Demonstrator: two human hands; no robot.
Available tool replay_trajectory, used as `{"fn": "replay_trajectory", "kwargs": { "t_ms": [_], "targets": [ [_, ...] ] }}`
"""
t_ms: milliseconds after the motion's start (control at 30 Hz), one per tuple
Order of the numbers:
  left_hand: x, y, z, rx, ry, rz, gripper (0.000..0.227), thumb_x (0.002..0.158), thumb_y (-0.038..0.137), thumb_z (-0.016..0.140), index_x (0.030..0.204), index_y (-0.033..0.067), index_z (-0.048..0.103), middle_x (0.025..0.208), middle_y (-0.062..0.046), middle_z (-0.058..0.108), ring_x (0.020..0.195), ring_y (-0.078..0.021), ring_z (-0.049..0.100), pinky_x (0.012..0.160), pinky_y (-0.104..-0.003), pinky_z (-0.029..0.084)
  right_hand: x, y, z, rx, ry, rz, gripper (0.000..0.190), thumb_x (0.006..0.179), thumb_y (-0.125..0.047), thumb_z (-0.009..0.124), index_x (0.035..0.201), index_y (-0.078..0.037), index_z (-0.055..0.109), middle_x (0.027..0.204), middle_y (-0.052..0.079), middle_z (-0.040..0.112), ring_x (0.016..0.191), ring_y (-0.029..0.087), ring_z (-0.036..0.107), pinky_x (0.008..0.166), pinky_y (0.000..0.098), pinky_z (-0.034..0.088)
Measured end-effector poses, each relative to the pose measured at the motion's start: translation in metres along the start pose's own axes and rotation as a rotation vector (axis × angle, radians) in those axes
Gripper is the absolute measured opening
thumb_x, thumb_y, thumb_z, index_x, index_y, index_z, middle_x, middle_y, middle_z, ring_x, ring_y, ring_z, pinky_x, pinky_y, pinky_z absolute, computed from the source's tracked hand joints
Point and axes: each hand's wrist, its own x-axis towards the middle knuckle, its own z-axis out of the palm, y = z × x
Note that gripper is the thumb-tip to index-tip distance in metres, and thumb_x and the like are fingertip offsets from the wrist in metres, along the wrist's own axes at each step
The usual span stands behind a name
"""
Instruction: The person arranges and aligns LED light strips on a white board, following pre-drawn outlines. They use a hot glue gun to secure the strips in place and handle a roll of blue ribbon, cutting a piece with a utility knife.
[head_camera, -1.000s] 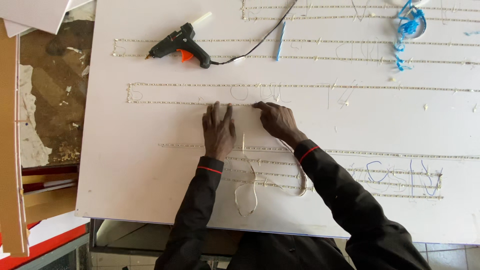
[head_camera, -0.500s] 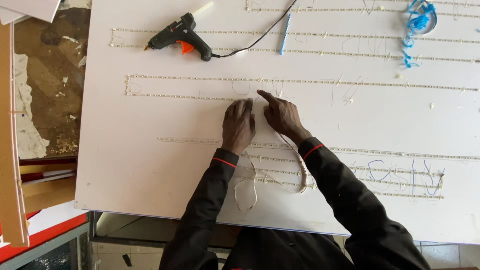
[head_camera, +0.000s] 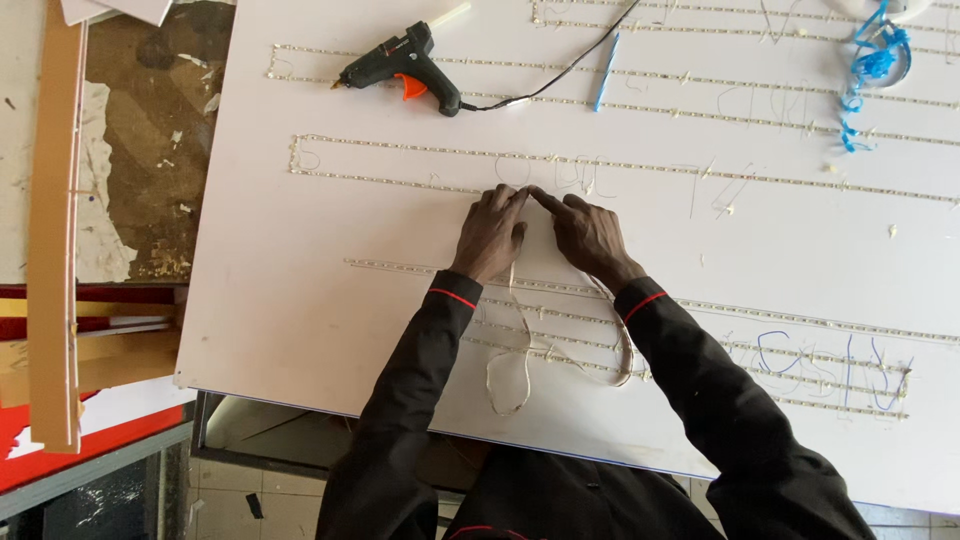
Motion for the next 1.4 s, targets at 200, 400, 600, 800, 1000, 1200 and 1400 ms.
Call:
{"fn": "replay_trajectory", "kwargs": {
  "t_ms": [200, 400, 600, 800, 1000, 1200, 1400],
  "targets": [
    [-0.024, 0.015, -0.02, -0.266, 0.016, -0.037, 0.074, 0.11, 0.011, 0.062, 0.178, 0.007, 0.034, 0.156, -0.024, 0.06, 0.156, -0.047, 0.053, 0.129, -0.058, 0.045, 0.002, 0.018, 0.027, -0.191, 0.022, -0.121, 0.065, 0.1, -0.005, 0.061, 0.158, -0.035, 0.069, 0.086, 0.011, 0.066, 0.073, 0.04, 0.078, 0.062, 0.062, 0.064],
    [-0.032, -0.017, 0.013, -0.888, 0.448, -0.115, 0.015, 0.114, 0.027, 0.075, 0.115, 0.0133, 0.082, 0.095, -0.004, 0.081, 0.093, -0.0189, 0.083, 0.095, -0.038, 0.064, 0.002, 0.005, -0.002, -0.065, -0.145, -0.014, 0.066, 0.112, -0.017, 0.054, 0.174, -0.038, 0.046, 0.098, 0.015, 0.07, 0.083, 0.047, 0.078, 0.073, 0.0663, 0.062],
    [-0.042, -0.022, 0.002, -1.107, 0.516, -0.263, 0.015, 0.109, 0.017, 0.083, 0.098, 0.0102, 0.077, 0.076, -0.002, 0.076, 0.079, -0.0101, 0.076, 0.086, -0.029, 0.063, -0.002, 0.024, 0.023, -0.199, -0.11, -0.02, 0.063, 0.112, -0.019, 0.054, 0.169, -0.043, 0.053, 0.099, 0.006, 0.066, 0.085, 0.036, 0.077, 0.071, 0.0556, 0.064],
    [-0.034, -0.032, 0.025, -1.148, 0.485, -0.283, 0.025, 0.112, 0.024, 0.081, 0.091, 0.0123, 0.075, 0.075, -0.005, 0.077, 0.08, -0.0094, 0.076, 0.092, -0.03, 0.061, -0.006, 0.018, 0.027, -0.198, -0.015, -0.047, 0.055, 0.112, -0.018, 0.056, 0.164, -0.038, 0.06, 0.095, 0.007, 0.063, 0.083, 0.036, 0.076, 0.065, 0.0549, 0.063],
    [-0.047, -0.026, 0.007, -1.118, 0.495, -0.165, 0.02, 0.119, 0.02, 0.066, 0.107, 0.0103, 0.08, 0.093, -0.008, 0.087, 0.098, -0.0145, 0.083, 0.097, -0.032, 0.064, -0.01, 0.023, 0.042, -0.249, 0.035, -0.019, 0.053, 0.113, -0.022, 0.058, 0.162, -0.041, 0.06, 0.094, 0.003, 0.057, 0.08, 0.03, 0.072, 0.063, 0.0503, 0.064],
    [-0.048, -0.033, 0.021, -1.183, 0.447, -0.179, 0.015, 0.101, 0.01, 0.091, 0.109, 0.0058, 0.08, 0.094, -0.012, 0.083, 0.097, -0.0149, 0.08, 0.096, -0.035, 0.065, -0.01, 0.012, 0.031, -0.164, 0.081, -0.021, 0.045, 0.111, -0.02, 0.065, 0.155, -0.03, 0.067, 0.092, 0.006, 0.062, 0.082, 0.036, 0.075, 0.064, 0.0547, 0.062],
    [-0.043, -0.029, 0.017, -1.058, 0.46, -0.156, 0.013, 0.106, 0.017, 0.088, 0.101, 0.0083, 0.08, 0.087, -0.005, 0.077, 0.095, -0.0075, 0.075, 0.094, -0.034, 0.066, -0.006, 0.051, 0.039, 0.284, 0.053, 0.128, 0.051, 0.107, -0.021, 0.072, 0.159, -0.023, 0.067, 0.091, 0.012, 0.071, 0.086, 0.043, 0.074, 0.074, 0.0631, 0.057]
  ]
}}
